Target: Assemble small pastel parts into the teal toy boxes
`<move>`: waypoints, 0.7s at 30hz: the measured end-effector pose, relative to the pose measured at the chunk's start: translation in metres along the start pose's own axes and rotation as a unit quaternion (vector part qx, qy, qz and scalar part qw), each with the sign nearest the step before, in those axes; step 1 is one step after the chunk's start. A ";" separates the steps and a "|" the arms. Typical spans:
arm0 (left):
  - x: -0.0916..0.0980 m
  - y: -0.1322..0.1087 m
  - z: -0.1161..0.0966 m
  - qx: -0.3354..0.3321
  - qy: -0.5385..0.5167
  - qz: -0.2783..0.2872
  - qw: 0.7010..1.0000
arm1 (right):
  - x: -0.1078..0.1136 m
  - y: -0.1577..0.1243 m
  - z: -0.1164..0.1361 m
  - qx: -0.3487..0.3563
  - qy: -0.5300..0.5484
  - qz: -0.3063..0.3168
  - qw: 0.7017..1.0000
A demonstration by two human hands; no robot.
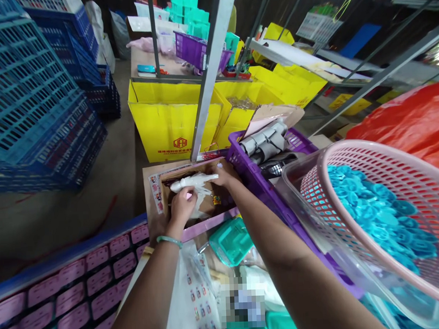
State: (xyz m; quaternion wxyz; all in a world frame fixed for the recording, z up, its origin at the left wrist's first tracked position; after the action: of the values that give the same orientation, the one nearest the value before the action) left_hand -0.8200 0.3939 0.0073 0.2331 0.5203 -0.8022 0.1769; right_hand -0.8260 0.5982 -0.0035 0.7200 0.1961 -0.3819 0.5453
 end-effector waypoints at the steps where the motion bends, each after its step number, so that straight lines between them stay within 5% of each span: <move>1: 0.000 0.000 0.000 0.002 -0.001 -0.002 1.000 | -0.001 0.000 0.003 -0.001 0.027 0.003 1.000; 12: 0.000 0.001 0.006 0.019 -0.024 0.002 1.000 | 0.045 -0.049 -0.013 -0.081 0.264 -0.092 0.957; 21: 0.001 0.001 0.004 0.021 -0.016 0.007 1.000 | 0.040 -0.036 -0.035 -0.178 -0.004 -0.034 0.983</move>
State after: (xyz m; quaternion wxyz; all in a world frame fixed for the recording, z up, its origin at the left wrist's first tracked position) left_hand -0.8223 0.3914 0.0048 0.2080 0.5220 -0.8057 0.1874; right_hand -0.7759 0.6361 0.0093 0.7596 0.0801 -0.4692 0.4432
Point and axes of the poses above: each hand's wrist, its own y-axis towards the middle knuckle, its own x-axis out of the back of the hand, z = x × y, the point moved 9 cm from there along y, towards the middle knuckle, and after that the axes turned 1 degree about -z, right-handed, at the moved point
